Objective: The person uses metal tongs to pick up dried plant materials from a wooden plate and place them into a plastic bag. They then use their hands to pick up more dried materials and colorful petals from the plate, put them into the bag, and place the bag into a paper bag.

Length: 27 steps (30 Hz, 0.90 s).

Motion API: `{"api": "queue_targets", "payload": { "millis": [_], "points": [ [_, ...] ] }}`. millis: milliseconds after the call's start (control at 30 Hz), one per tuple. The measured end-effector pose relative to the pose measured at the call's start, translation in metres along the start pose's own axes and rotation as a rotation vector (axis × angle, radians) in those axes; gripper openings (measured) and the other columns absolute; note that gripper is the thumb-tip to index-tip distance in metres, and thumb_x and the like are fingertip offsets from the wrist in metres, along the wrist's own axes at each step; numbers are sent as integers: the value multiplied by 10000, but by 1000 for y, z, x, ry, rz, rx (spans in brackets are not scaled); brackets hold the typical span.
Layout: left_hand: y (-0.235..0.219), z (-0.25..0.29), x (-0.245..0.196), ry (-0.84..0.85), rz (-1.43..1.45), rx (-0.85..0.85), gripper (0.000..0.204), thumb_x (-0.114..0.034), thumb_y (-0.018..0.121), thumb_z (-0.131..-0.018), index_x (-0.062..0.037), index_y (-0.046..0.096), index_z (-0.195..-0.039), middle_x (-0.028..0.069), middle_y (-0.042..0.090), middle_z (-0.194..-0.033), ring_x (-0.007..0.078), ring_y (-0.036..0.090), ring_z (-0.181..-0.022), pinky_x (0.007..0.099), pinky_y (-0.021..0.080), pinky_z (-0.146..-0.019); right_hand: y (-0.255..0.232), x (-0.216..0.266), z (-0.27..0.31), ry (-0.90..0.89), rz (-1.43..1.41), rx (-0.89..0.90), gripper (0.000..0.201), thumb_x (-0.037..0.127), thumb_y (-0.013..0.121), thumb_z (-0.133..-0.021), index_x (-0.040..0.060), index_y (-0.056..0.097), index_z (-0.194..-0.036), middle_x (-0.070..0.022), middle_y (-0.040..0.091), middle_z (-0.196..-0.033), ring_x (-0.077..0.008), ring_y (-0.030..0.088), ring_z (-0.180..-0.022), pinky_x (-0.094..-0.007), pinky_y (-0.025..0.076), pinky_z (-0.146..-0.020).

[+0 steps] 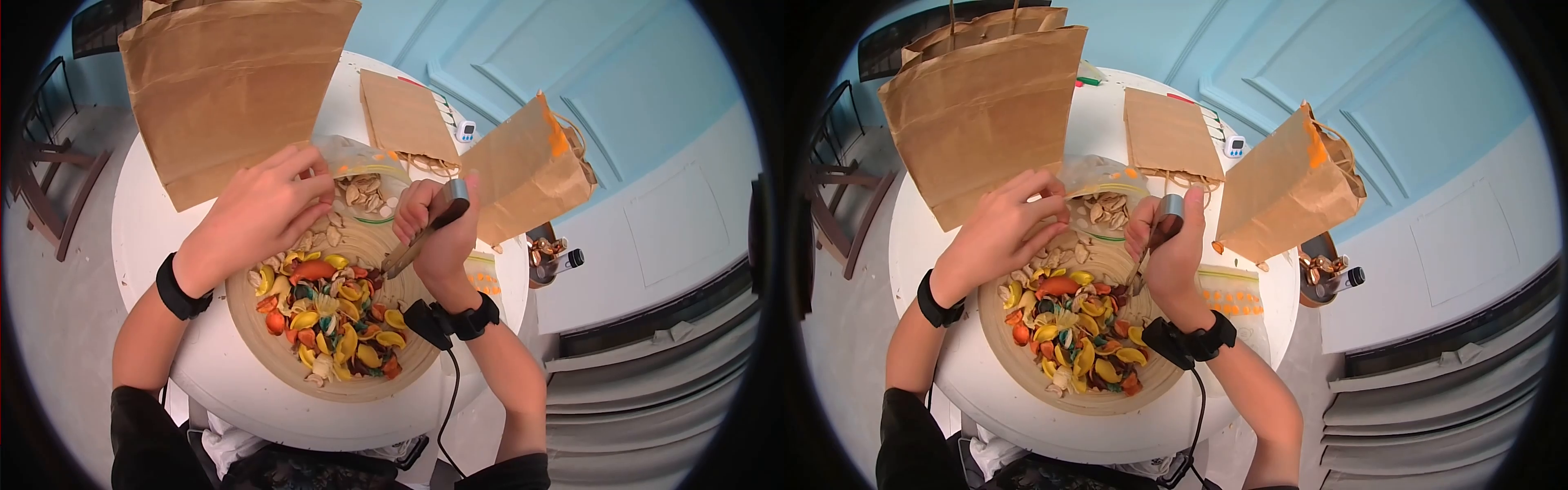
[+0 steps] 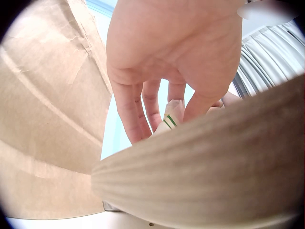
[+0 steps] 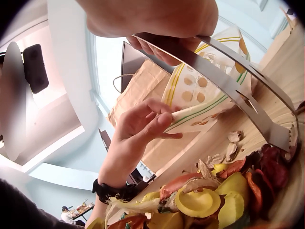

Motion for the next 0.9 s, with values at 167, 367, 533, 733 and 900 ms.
{"api": "queue_targets", "payload": {
  "millis": [167,367,533,733,900],
  "points": [
    [-2,0,1,-3,-2,-13,103,-133,705,-924,-42,658,-935,87,606,-1064,300,620,-1015,428,520,-817,-2,-1,0,-5,-29,-32,677,600,176,-1068,95,332,-644,-47,362,-610,-185,366,-534,-317,342,-488],
    [-2,0,0,4,-11,-7,102,-131,706,-924,-41,659,-935,83,607,-1062,294,622,-1010,427,522,-813,3,-1,0,-31,-28,-11,680,603,185,-1065,96,330,-635,-47,355,-601,-182,356,-527,-314,336,-482],
    [-3,0,1,6,-6,-11,101,-129,707,-921,-40,660,-936,83,606,-1055,294,623,-1006,424,524,-806,2,-7,-2,-8,-55,-17,683,607,194,-1065,103,322,-621,-43,342,-587,-178,328,-511,-313,317,-467],
    [-3,0,1,12,-1,-24,100,-123,712,-914,-40,660,-938,84,610,-1054,296,622,-1004,422,525,-804,-8,2,-4,-27,-95,-46,697,648,198,-1049,115,337,-623,-25,344,-576,-163,321,-496,-308,303,-460],
    [-3,1,1,-8,14,-6,104,-117,719,-906,-39,661,-943,84,611,-1056,298,620,-1005,427,525,-812,-14,60,-23,-240,-244,-98,674,636,213,-1046,119,341,-634,-11,314,-578,-155,307,-495,-308,296,-459]
  ]
}}
Point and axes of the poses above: each hand's wrist, its own z-axis away from the middle knuckle, its own y-axis out of the palm, x = y × z, the point moved 5 cm from there along -z, towards the middle knuckle
